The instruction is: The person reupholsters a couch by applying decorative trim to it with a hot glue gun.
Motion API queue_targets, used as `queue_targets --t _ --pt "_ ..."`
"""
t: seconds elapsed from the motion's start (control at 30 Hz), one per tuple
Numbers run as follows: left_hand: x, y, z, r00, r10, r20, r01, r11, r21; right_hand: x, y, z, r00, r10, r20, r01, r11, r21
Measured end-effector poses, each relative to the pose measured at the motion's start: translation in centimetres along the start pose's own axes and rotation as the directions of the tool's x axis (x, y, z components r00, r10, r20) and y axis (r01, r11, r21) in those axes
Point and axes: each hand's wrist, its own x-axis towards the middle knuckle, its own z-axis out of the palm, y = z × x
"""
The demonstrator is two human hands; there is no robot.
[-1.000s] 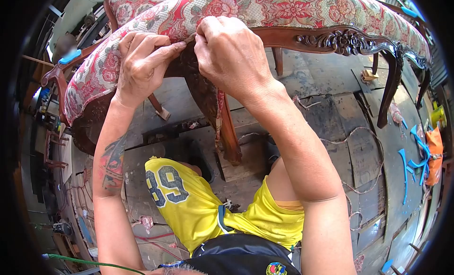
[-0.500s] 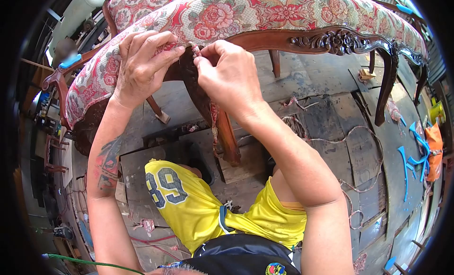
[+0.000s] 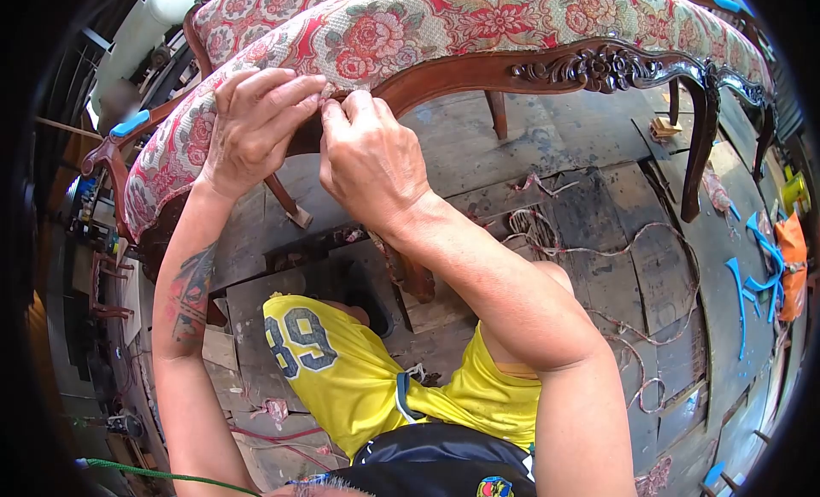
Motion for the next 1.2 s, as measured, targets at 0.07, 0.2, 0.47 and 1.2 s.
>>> queue_targets --t 0.07,0.2,0.47,1.2 --pt "-0.3 -0.5 0.2 0.999 0.039 0.016 -0.039 0.999 0.001 0.1 0.1 -0.1 0.999 0.04 0.036 -0.04 0.999 0.015" --pt "-0.2 -1.2 0.4 0.99 0.132 0.052 -0.135 0.99 0.042 0.7 0.5 -0.7 0.996 0.075 0.043 -0.077 0.996 0.044" --pt "-0.1 -1.6 0.6 0.988 0.153 0.025 -0.154 0.987 0.049 2.7 4.4 -17.0 0.959 0.256 0.119 -0.271 0.953 0.135" --pt "-2.1 -6.5 4.6 0.976 0.216 0.023 -0.216 0.976 -0.009 -71.6 -4.2 -36.1 -0.39 0.852 -0.35 -0.725 -0.518 -0.454"
